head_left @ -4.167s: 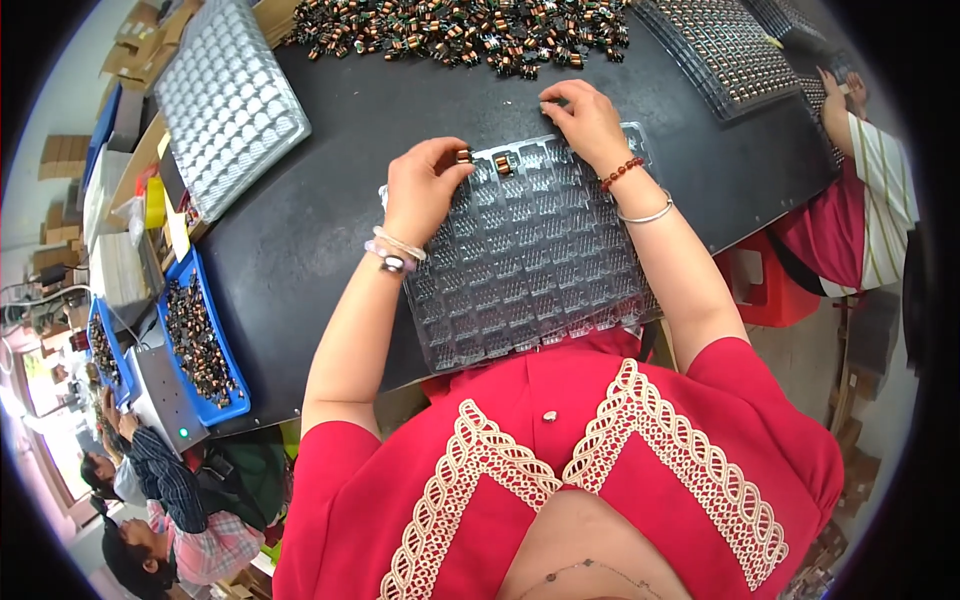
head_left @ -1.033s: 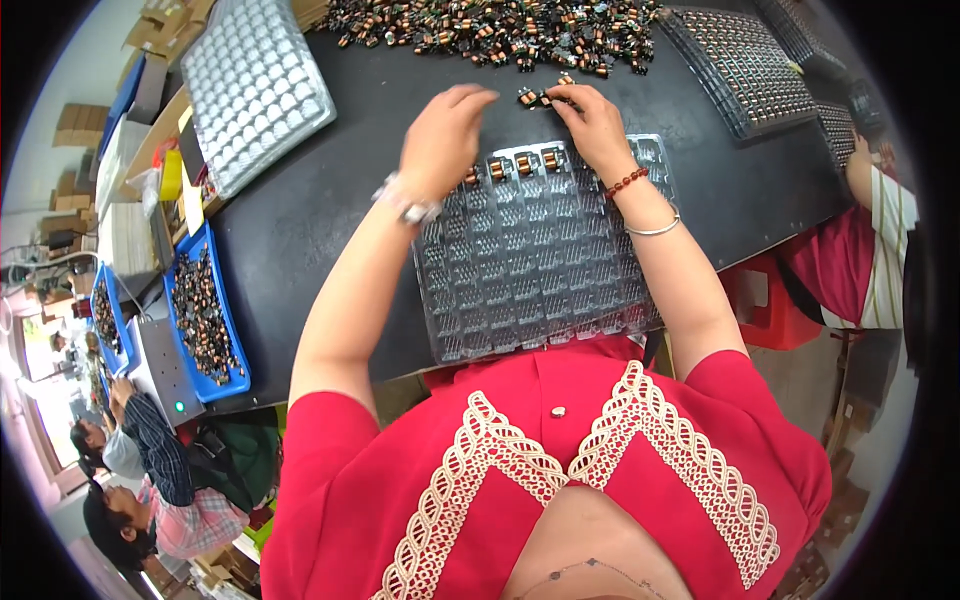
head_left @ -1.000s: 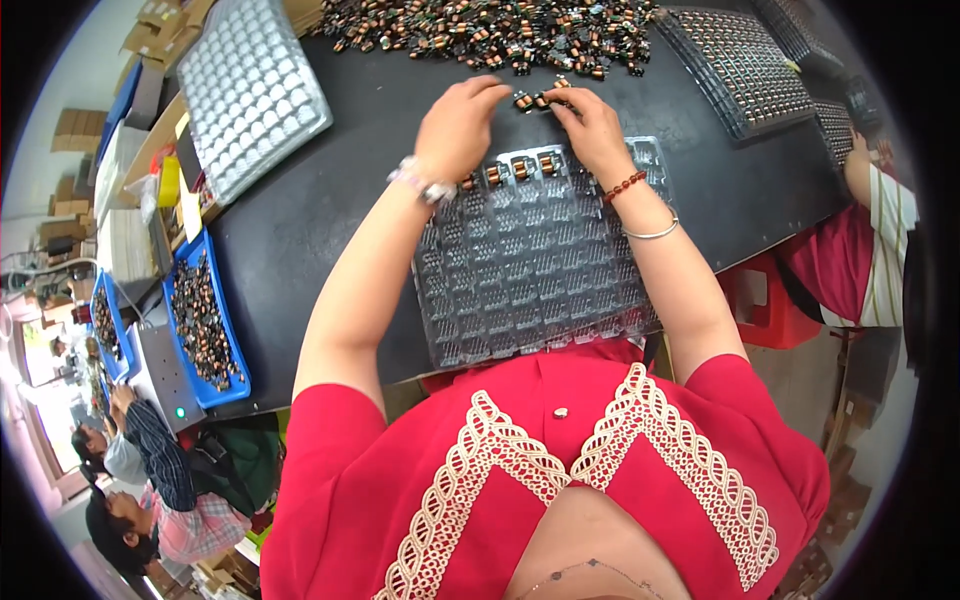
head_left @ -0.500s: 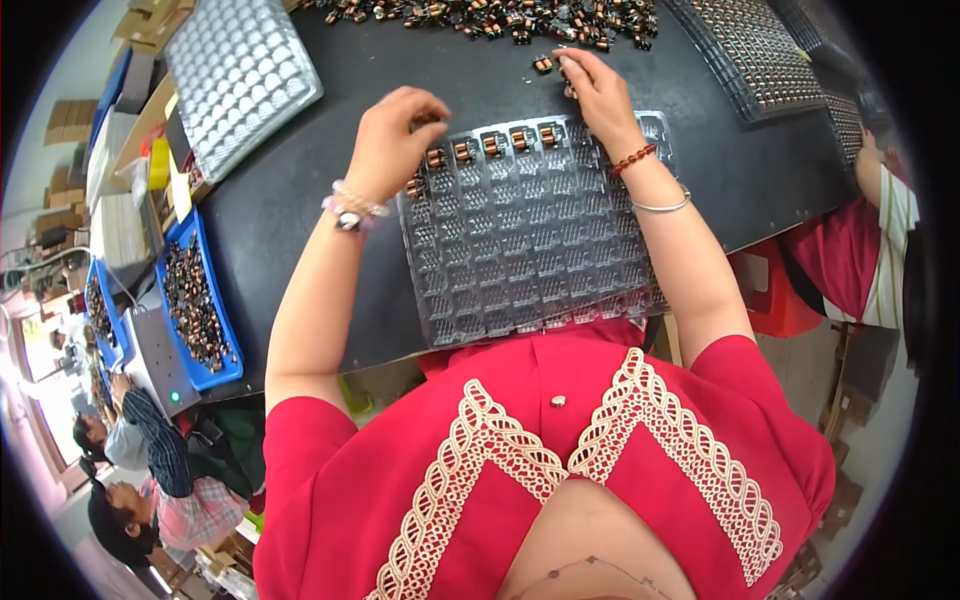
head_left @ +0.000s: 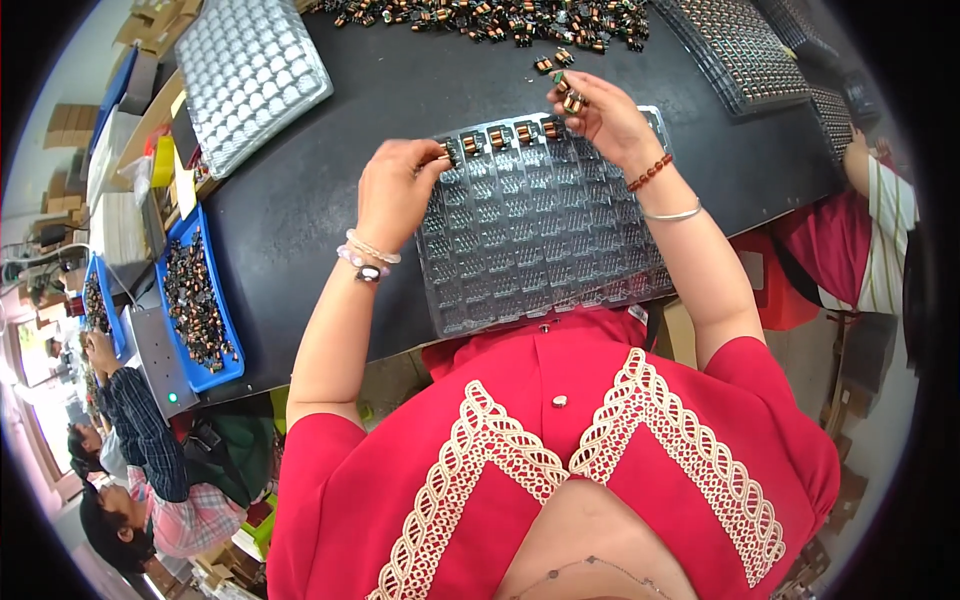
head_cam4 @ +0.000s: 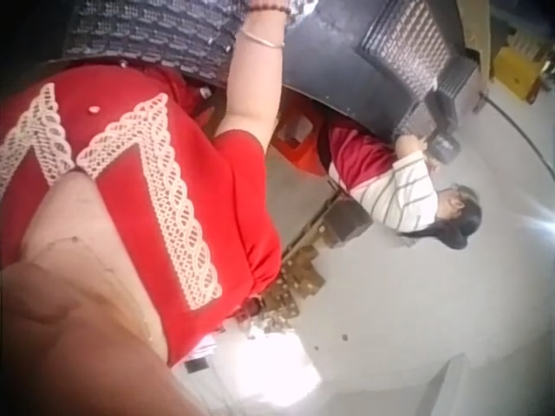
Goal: The person sorts small electronic components by hand, placing them into a plastic tray.
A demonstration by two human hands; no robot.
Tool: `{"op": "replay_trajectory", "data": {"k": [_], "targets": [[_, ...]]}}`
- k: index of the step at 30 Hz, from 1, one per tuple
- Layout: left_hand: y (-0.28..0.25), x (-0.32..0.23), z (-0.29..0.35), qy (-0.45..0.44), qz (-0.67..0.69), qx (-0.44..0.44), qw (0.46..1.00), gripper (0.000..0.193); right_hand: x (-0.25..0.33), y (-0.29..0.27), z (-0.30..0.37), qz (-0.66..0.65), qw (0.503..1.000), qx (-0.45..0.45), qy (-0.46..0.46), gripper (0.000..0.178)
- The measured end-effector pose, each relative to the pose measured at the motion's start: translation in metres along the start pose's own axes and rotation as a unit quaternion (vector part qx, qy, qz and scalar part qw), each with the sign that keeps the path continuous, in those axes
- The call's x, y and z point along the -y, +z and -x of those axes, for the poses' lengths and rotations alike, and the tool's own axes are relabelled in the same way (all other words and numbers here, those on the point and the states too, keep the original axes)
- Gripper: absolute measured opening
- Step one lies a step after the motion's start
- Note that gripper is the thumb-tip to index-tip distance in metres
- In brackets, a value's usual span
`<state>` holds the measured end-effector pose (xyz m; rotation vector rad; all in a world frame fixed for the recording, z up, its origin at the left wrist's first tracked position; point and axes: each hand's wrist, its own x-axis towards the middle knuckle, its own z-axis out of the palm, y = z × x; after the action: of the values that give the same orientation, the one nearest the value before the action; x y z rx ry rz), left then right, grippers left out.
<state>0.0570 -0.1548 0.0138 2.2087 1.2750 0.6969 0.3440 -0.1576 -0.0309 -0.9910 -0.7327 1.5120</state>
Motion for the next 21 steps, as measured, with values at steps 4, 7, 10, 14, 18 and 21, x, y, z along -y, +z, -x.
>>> {"op": "replay_trajectory", "data": {"k": [4,7,10,14,18,21], "targets": [[0.007,0.006,-0.001,0.034,-0.148,0.009,0.988,0.013,-0.008,0.012,0.011,-0.083,0.996,0.025,0.028,0.028],[0.016,0.009,-0.004,-0.001,-0.135,-0.004,0.991,0.011,-0.011,0.018,0.017,-0.109,0.992,0.034,0.046,0.028],[0.018,0.008,-0.003,-0.011,-0.135,-0.021,0.991,0.011,-0.012,0.025,0.022,-0.061,0.996,0.035,0.045,0.028],[0.013,-0.001,-0.008,0.021,-0.211,-0.006,0.977,0.008,-0.009,0.034,0.026,-0.043,0.997,0.048,0.045,0.029],[0.007,0.000,-0.013,0.086,-0.265,0.034,0.960,0.008,-0.010,0.046,0.029,-0.016,0.995,0.081,0.053,0.029],[0.012,0.000,-0.011,0.101,-0.243,-0.033,0.964,0.010,-0.014,0.051,0.032,-0.007,0.995,0.077,0.060,0.027]]}}
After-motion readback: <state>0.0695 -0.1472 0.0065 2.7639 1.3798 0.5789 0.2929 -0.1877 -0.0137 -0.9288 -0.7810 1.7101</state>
